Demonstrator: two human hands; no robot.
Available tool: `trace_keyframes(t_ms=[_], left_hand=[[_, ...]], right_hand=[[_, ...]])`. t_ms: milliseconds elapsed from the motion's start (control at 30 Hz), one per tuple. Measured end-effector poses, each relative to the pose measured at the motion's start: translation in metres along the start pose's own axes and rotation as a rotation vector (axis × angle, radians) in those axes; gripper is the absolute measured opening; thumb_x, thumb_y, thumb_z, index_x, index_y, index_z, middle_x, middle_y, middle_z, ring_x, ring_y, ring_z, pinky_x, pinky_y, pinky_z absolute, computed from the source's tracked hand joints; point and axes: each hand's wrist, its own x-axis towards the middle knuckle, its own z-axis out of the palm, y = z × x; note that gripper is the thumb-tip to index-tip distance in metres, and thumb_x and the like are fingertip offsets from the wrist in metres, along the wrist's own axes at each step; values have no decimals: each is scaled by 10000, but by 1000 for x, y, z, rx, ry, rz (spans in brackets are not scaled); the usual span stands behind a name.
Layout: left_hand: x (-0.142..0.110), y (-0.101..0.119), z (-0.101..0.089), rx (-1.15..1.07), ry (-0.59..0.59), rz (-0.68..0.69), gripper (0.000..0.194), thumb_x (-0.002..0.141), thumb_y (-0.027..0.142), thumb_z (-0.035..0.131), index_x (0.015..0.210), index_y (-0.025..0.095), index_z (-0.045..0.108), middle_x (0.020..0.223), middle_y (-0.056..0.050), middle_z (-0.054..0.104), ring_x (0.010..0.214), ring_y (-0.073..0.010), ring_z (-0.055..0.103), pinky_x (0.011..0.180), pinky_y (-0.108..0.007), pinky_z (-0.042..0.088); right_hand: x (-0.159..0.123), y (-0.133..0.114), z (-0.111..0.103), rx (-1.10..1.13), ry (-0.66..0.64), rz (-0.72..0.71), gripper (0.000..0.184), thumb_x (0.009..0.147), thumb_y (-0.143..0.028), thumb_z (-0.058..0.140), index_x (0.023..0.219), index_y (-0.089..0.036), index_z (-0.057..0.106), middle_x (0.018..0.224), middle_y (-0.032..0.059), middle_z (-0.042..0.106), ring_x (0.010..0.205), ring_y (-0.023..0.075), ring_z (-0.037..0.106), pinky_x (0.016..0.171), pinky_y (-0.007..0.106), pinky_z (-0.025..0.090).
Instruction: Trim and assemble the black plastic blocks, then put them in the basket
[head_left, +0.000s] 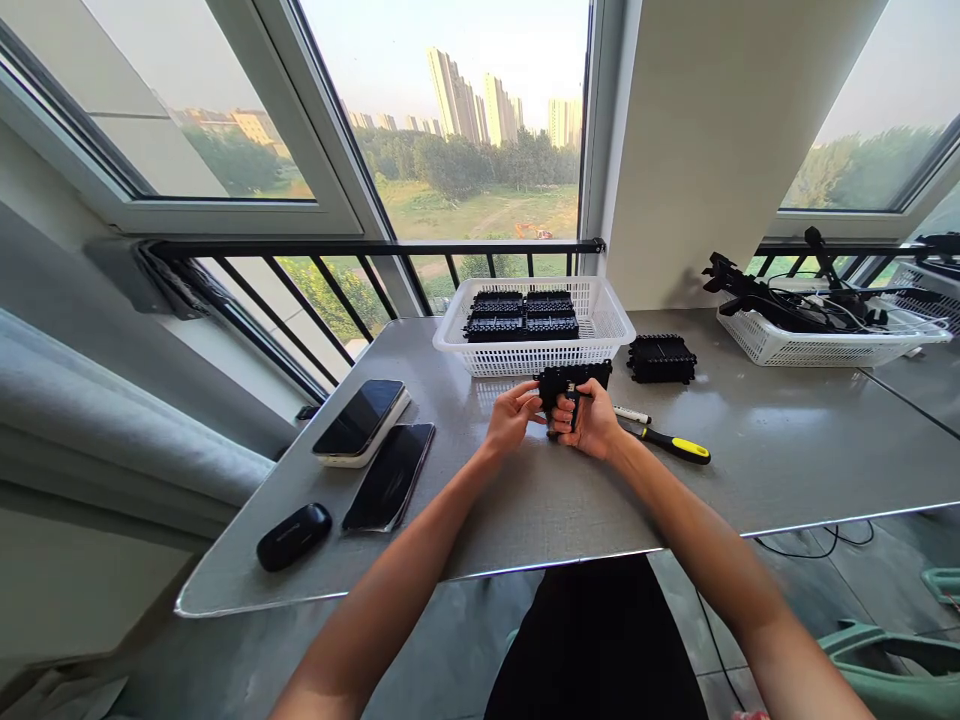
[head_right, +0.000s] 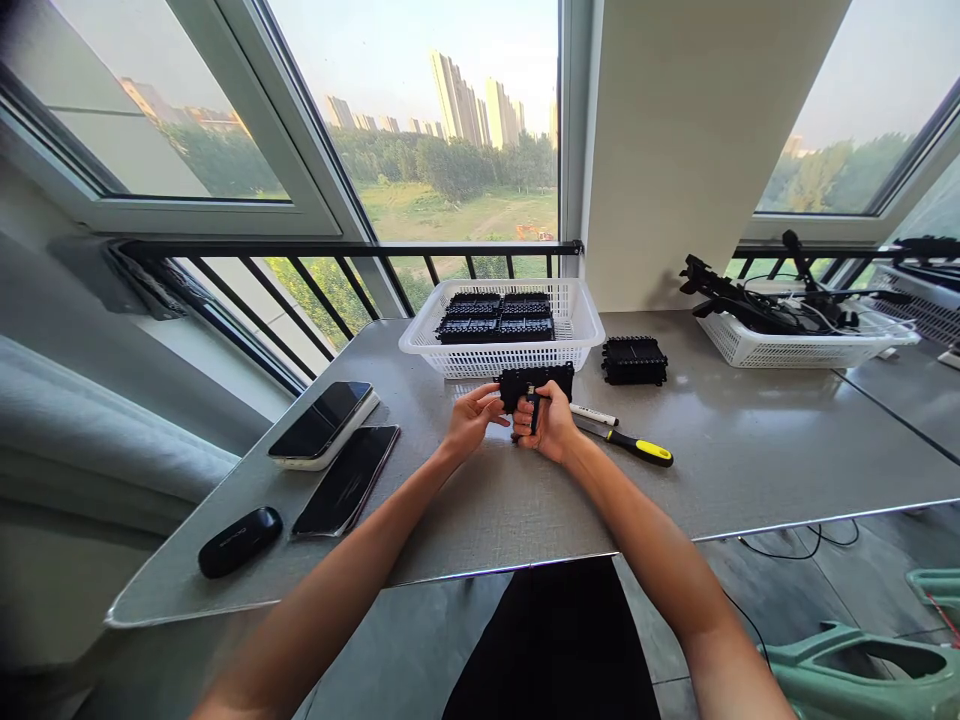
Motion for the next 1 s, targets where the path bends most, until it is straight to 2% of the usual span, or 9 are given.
trace_keyframes(t_ms=[300,500,1000], left_hand=[[4,-1,-10,3,74,23,660,608,555,795,1084,123,641,639,27,635,560,-103,580,493,-274,592],[5,-1,-12,0,98,25,653,607,531,806,1097,132,643,628,25,636,592,-119,598,499,-279,595],[0,0,-2,34,20,26,621,631,560,778,1052,123,646,681,1,661,589,-125,611,500,-265,576]], right_hand=[[-10,-17,-7,115,26,-87,230,738,-416,378,632,-237,281,539,-28,318,475,123,301,399,218,210],[-13,-25,-12,180,36,-160,237,752,-419,357,635,-236,263,539,-29,306,474,122,301,401,220,202],[-4,-2,3,48,-12,-29,239,741,-427,359,622,-232,288,540,-27,303,478,117,277,404,207,182]])
